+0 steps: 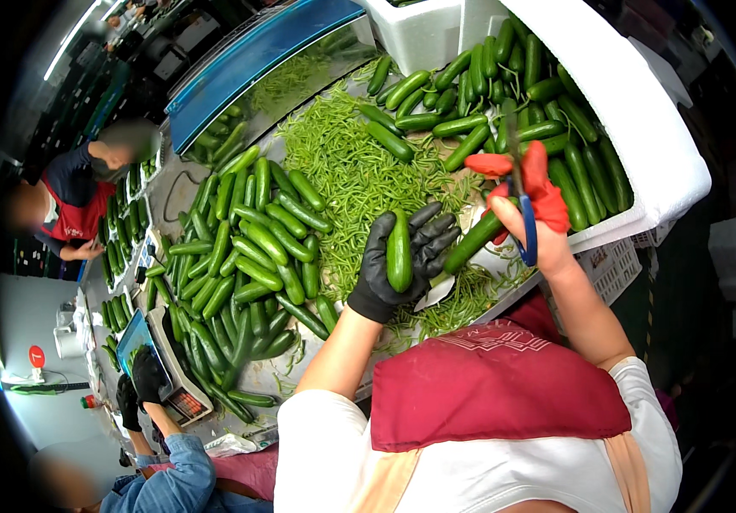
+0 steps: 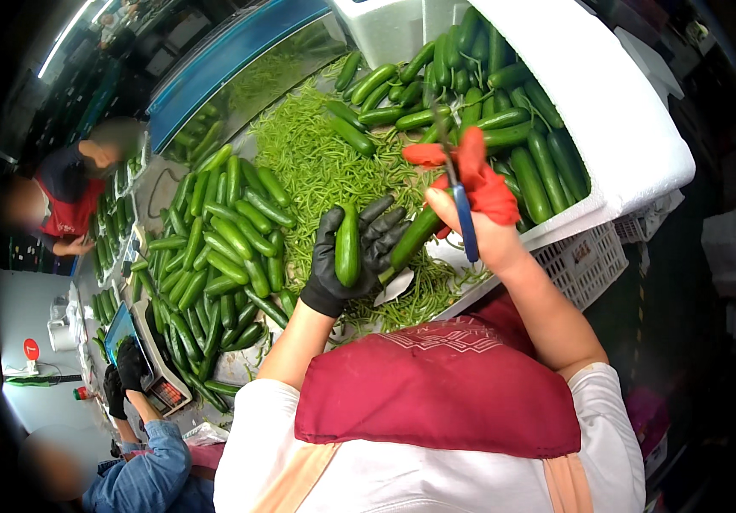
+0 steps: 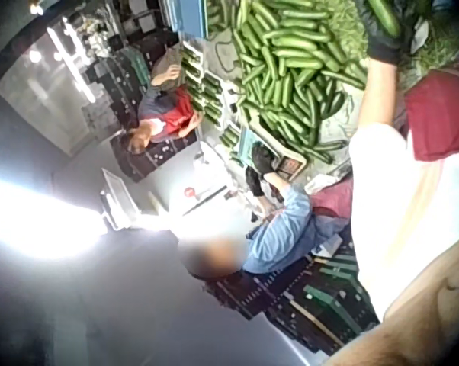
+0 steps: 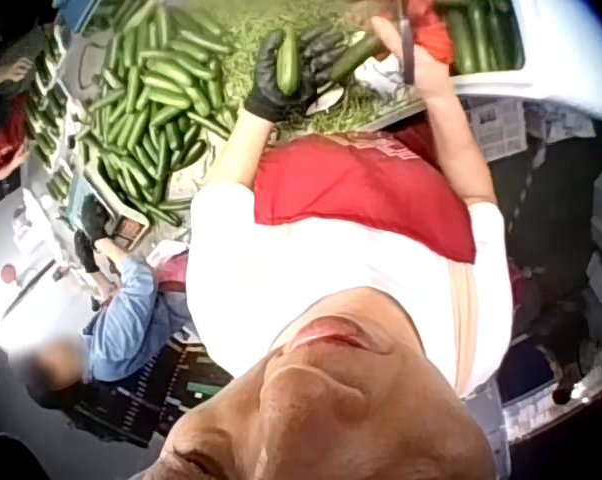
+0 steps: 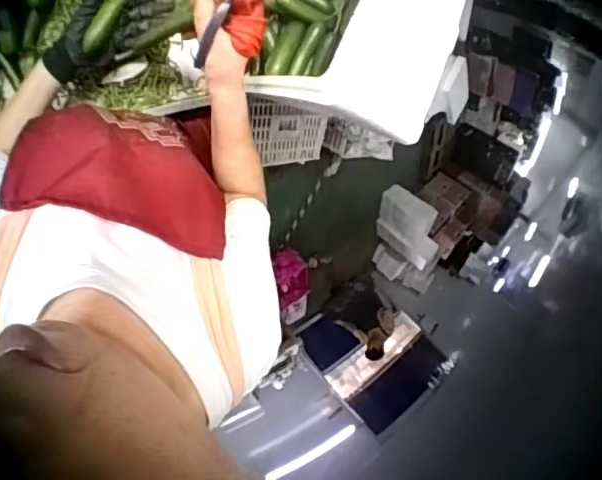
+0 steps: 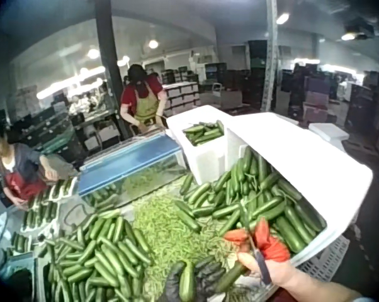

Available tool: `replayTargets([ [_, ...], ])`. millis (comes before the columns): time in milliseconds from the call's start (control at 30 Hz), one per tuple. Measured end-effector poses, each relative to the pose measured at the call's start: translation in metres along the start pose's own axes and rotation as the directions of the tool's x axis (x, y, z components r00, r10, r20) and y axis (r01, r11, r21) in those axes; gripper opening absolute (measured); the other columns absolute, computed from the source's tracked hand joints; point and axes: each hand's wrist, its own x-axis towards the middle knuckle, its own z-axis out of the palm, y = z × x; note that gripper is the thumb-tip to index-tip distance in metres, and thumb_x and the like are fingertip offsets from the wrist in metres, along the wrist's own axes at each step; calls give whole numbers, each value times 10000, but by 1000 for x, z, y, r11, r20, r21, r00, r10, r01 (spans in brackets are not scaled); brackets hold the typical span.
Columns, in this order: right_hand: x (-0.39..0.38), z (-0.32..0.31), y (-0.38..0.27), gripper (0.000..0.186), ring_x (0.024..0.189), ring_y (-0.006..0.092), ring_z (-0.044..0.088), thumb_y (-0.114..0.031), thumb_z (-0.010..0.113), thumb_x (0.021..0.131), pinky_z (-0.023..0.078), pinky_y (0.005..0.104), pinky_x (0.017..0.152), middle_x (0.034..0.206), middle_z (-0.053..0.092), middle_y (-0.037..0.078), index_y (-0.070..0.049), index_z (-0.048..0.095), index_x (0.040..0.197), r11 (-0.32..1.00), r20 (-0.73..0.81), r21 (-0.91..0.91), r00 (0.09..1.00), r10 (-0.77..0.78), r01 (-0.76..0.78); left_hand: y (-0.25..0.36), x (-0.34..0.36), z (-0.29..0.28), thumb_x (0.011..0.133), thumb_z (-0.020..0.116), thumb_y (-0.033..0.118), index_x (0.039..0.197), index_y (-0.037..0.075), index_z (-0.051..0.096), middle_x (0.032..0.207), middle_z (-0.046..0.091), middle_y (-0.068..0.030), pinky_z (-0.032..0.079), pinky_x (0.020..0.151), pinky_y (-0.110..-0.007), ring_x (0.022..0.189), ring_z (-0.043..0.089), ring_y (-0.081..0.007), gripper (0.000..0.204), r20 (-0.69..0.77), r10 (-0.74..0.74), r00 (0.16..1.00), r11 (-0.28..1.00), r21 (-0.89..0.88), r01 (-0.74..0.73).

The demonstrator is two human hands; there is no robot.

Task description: The person trims the stems from cucumbers using scissors and places them one by one into foam containers.

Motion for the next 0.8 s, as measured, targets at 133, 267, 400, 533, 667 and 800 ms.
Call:
replayTargets([
  [133,14,23,10,370,530,31,489,-162,709,850,422,210,429,705,527,-39,-29,564,1163,983,57,57,984,170,-173,-13,-1,16,964,423,495,1422,34,352,1312,523,-204,404,1040,-501,1209,519,-349,654,7,-175,985,984,48,174],
  [267,23,39,50,560,856,46,508,-142,664,883,425,225,771,1024,544,13,-33,434,1382,991,21,-112,997,-72,74,-20,5,-1,954,503,376,1311,-10,458,1166,607,-205,497,912,-496,1067,603,-355,528,95,-256,962,963,107,246],
  [400,13,31,48,509,820,62,511,-77,622,895,428,220,737,1221,566,67,-29,440,1368,989,-49,149,999,-8,15,-27,3,14,932,535,270,1281,-15,485,1188,597,-190,499,938,-453,1099,593,-309,453,-89,-67,994,998,-29,64],
  [533,-13,18,61,454,886,97,561,-34,599,881,471,263,786,1107,573,64,3,458,1312,993,32,-85,996,-85,87,-12,5,7,894,575,250,1256,-34,494,1229,572,-191,490,974,-448,1126,575,-312,468,-186,-28,982,891,-450,-60],
  [667,-46,22,71,462,890,235,598,-35,619,820,478,330,798,1030,588,99,-45,517,1271,962,108,-246,990,-91,115,3,11,8,897,573,268,1197,-67,483,1184,567,-218,503,972,-448,1097,574,-350,459,-298,132,946,813,-514,-275],
  [800,-45,24,73,515,850,335,568,-100,635,761,454,418,742,928,600,112,-86,532,1265,793,196,-545,961,-196,273,8,12,1,906,553,310,1210,-59,479,1212,564,-218,506,961,-435,1127,565,-347,484,-281,151,948,810,-514,-282],
])
